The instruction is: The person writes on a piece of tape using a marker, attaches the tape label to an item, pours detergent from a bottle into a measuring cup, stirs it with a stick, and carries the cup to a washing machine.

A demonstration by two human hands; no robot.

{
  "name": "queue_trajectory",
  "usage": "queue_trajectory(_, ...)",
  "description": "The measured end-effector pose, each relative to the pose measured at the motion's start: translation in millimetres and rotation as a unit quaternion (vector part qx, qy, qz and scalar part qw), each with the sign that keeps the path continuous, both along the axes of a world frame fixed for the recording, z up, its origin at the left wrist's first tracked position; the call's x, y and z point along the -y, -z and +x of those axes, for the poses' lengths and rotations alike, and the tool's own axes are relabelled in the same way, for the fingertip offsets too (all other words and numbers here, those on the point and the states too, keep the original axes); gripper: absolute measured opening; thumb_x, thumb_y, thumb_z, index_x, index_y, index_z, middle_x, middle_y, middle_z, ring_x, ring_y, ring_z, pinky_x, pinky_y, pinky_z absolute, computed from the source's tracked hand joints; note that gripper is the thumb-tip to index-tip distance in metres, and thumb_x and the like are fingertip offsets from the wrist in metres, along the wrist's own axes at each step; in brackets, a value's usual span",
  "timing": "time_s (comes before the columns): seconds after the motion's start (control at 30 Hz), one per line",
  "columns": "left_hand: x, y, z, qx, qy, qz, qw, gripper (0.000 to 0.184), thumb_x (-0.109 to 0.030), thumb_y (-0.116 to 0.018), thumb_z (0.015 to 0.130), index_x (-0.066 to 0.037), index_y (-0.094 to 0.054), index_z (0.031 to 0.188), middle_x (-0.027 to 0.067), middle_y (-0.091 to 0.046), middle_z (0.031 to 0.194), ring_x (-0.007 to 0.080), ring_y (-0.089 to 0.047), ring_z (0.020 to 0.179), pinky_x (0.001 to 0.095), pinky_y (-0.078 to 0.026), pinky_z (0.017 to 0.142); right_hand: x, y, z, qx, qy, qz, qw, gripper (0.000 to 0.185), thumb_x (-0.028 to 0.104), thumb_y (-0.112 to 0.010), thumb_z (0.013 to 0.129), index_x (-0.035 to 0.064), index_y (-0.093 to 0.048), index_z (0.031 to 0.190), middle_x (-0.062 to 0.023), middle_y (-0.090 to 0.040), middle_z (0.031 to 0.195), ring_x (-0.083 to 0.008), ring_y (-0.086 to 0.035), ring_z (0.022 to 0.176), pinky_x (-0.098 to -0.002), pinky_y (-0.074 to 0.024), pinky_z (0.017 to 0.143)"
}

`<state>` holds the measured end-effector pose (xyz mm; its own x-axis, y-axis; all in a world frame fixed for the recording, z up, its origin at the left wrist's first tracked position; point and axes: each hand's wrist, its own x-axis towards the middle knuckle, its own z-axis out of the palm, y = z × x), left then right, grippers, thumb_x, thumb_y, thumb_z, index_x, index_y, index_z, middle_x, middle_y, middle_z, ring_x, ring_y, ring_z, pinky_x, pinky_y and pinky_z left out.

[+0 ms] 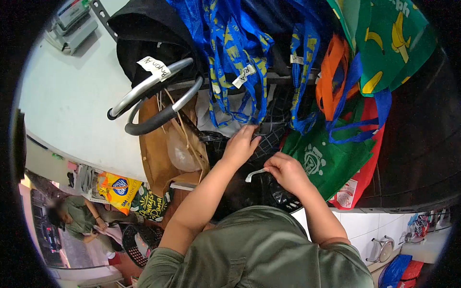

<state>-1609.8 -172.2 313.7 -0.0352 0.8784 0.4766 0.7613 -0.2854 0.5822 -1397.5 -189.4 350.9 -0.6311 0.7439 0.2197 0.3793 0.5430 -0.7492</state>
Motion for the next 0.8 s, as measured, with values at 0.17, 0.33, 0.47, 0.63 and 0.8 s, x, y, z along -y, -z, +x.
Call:
queue_trajectory(0.17,-26,-24,-39,0.159,0.103,-0.311,0.931,0.029,-0.019,-0.06,0.091,0.003,-0.065,0.109,0.0127,-0.071,0.095,0.0194,-0.064,0.083,0.0336,-0.049,0.076,-5,-16,5,-0.048,-0.016,-0.039,0.998,0.008,0.008,-0.071,0.083,0.0018,-0.067,0.087,-0.0113,-0.062,0.084,-0.0274,-0.064,0.077,-0.0343,-0.0497,0.067)
queue_trajectory(0.33,-24,-58,-81,0.326,0.189,-0.38,0.845,0.042,-0.031,-0.06,0.098,-0.004,-0.059,0.131,0.0035,-0.068,0.107,0.0105,-0.059,0.092,0.0264,-0.047,0.083,-13,-37,-10,-0.086,-0.061,-0.023,0.994,0.01,0.01,-0.071,0.085,0.0014,-0.067,0.088,-0.0107,-0.061,0.083,-0.0251,-0.063,0.076,-0.0323,-0.0488,0.067)
queue_trajectory(0.47,-25,-58,-74,0.172,0.244,-0.336,0.893,0.053,-0.032,-0.062,0.096,-0.005,-0.05,0.141,0.008,-0.066,0.123,0.0135,-0.061,0.11,0.0272,-0.047,0.094,-18,-43,-23,-0.081,-0.051,0.005,0.995,0.013,0.013,-0.071,0.085,0.001,-0.066,0.087,-0.0117,-0.061,0.083,-0.0272,-0.063,0.078,-0.0345,-0.0492,0.069)
queue_trajectory(0.63,6,-12,-71,-0.247,0.067,-0.236,0.937,0.055,-0.023,-0.072,0.082,-0.01,-0.054,0.133,0.0167,-0.053,0.137,0.0273,-0.039,0.139,0.053,-0.021,0.116,-11,-35,-27,-0.06,-0.057,-0.011,0.996,0.012,0.012,-0.071,0.085,0.0019,-0.066,0.087,-0.0119,-0.062,0.084,-0.0291,-0.064,0.078,-0.0358,-0.0494,0.069)
queue_trajectory(0.8,19,51,-120,-0.178,-0.236,-0.118,0.948,0.06,-0.003,-0.061,0.084,-0.015,-0.046,0.141,0.0159,-0.042,0.147,0.0332,-0.034,0.141,0.0606,-0.021,0.114,-3,-24,-28,-0.027,-0.06,-0.039,0.997,0.011,0.011,-0.072,0.084,0.0024,-0.066,0.087,-0.0109,-0.062,0.083,-0.0264,-0.063,0.076,-0.034,-0.049,0.067)
